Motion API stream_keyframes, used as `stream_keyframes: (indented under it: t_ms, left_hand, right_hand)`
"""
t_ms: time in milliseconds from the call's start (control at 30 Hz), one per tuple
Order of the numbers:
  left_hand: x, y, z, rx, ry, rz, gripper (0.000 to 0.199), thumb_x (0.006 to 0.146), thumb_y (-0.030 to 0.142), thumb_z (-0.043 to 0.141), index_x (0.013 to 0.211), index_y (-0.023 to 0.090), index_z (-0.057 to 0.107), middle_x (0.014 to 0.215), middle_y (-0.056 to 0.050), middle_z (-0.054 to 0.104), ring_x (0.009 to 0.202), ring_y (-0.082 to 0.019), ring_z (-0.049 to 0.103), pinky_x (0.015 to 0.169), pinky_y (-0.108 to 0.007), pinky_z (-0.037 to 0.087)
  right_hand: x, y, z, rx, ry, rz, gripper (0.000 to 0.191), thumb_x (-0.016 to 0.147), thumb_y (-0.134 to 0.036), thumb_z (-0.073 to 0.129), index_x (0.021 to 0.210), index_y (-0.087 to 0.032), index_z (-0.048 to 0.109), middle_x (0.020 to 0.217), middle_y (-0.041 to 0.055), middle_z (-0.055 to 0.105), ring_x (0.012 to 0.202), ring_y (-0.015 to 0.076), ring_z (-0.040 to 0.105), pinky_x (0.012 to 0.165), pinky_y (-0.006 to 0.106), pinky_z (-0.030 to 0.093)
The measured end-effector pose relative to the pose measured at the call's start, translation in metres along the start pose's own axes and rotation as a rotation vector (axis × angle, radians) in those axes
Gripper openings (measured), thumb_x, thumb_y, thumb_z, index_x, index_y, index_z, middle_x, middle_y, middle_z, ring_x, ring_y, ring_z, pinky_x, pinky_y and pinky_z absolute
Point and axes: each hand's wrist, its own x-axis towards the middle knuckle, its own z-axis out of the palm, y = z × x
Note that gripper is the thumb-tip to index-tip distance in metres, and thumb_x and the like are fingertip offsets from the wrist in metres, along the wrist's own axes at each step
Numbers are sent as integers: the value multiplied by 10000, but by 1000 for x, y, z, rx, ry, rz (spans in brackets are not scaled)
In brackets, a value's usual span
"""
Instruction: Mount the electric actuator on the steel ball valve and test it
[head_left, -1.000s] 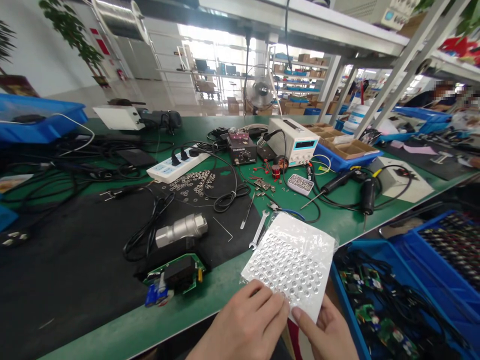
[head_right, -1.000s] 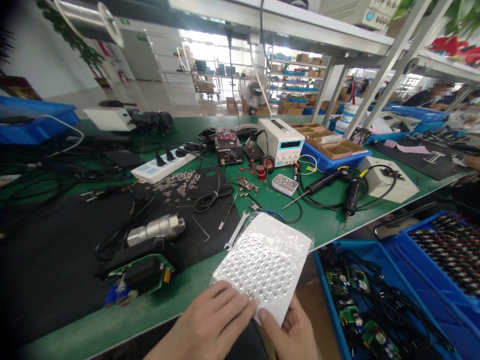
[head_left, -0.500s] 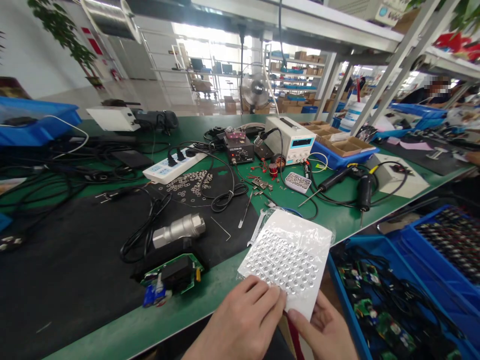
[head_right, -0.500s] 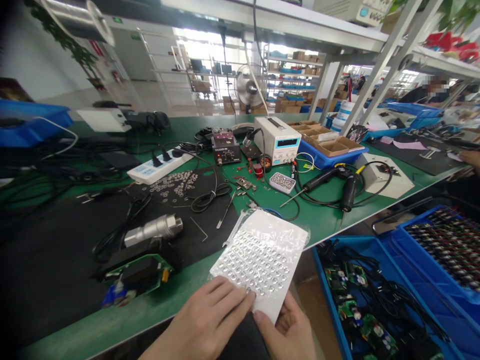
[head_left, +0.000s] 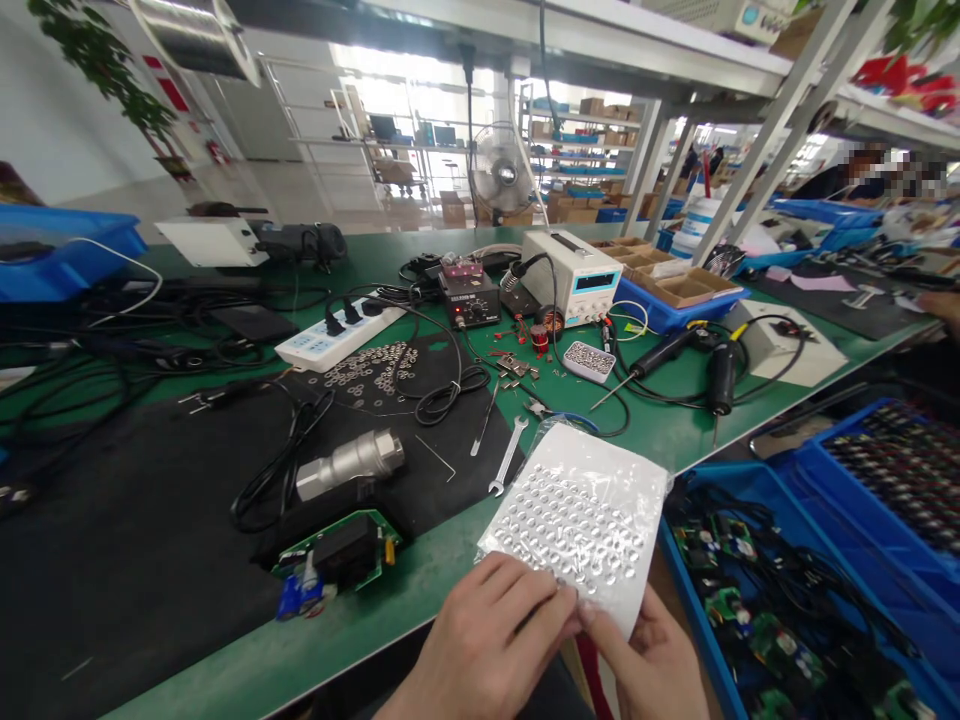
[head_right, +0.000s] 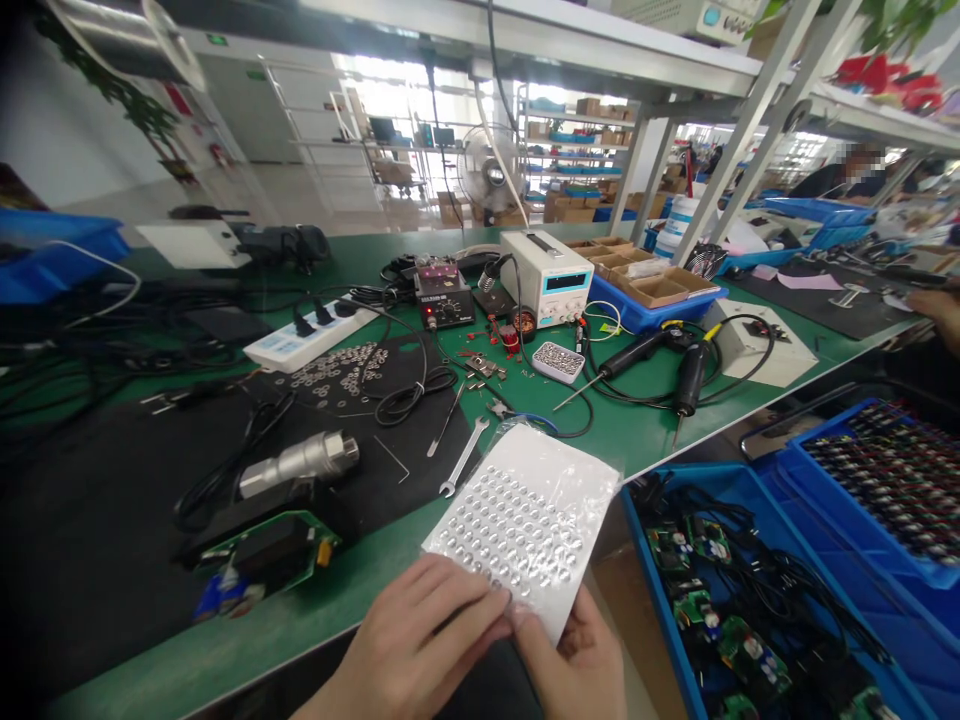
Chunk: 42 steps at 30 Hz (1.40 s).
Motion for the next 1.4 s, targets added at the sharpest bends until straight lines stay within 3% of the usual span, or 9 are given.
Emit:
stream_keyframes:
  t_ms: [100,300,467,600,833,1000,1133,1333,1400]
  left_hand:
    - [-2,0,4,-54,24,-53,215,934,84,642,1129,166,680,920,-55,703,800,-179,611,714,-319,486]
    - [4,-2,7,-138,-58,-232,143,990,99,536,1012,175,655,917,-58,642,829,-186,582,739,-313,476]
    - [14,-7,10,-33,-104,-319,127,1002,139,549,999,197,662,936,-47,614,865,-207,547,767,-344,448]
    - [13,-5,13,61,-88,-333,147,989,138,570,1065,213,670,981,-55,614,879,-222,532,773,-367,423]
    - [-1,16,8,41,146,-233,143,961,114,594,1045,182,688,859,-51,628,771,-184,567,706,-310,439]
    - [-5,21,4,64,144,-184,190,958,92,555,1034,175,708,872,-55,675,753,-176,623,682,-293,463]
    - [-6,20,2,148,163,-157,160,942,99,588,1025,171,704,848,-51,692,747,-192,657,689,-312,477]
    - [-16,18,8,166,92,-149,158,965,125,548,1008,176,691,723,-28,636,565,-164,598,525,-285,449]
    - [-17,18,9,125,85,-177,182,972,119,530,1032,180,690,765,-35,649,593,-155,616,544,-262,481]
  right_hand:
    - [-3,-4,2,18,12,35,719,544,-444,952,1144,-114,733,1057,149,752,908,257,736,780,319,631]
    - [-1,10,-4,79,1,125,759,556,-455,952,1179,-108,692,1079,157,746,928,262,733,800,347,632]
    - [2,26,-8,135,-34,131,727,615,-451,932,1204,-115,669,1114,163,737,1030,278,718,876,378,618]
    - [1,24,-4,168,-51,115,756,592,-473,936,1226,-133,702,1067,153,748,1027,297,716,898,424,608]
    - [-2,17,1,222,-82,163,850,612,-478,925,1339,-153,628,1128,163,732,1016,285,721,911,415,601]
    - [0,24,-1,264,-63,196,993,618,-427,936,1456,-157,476,1172,172,717,1045,260,719,946,369,582]
    - [0,33,-7,262,-131,163,973,702,-416,892,1504,-162,404,1230,180,693,1076,259,711,963,373,573]
    - [-1,39,-10,246,-139,158,917,722,-438,874,1485,-162,448,1246,180,687,1049,269,718,941,387,582]
    - [-1,38,-10,238,-121,158,888,703,-448,884,1446,-162,492,1254,176,685,1075,276,714,972,396,577]
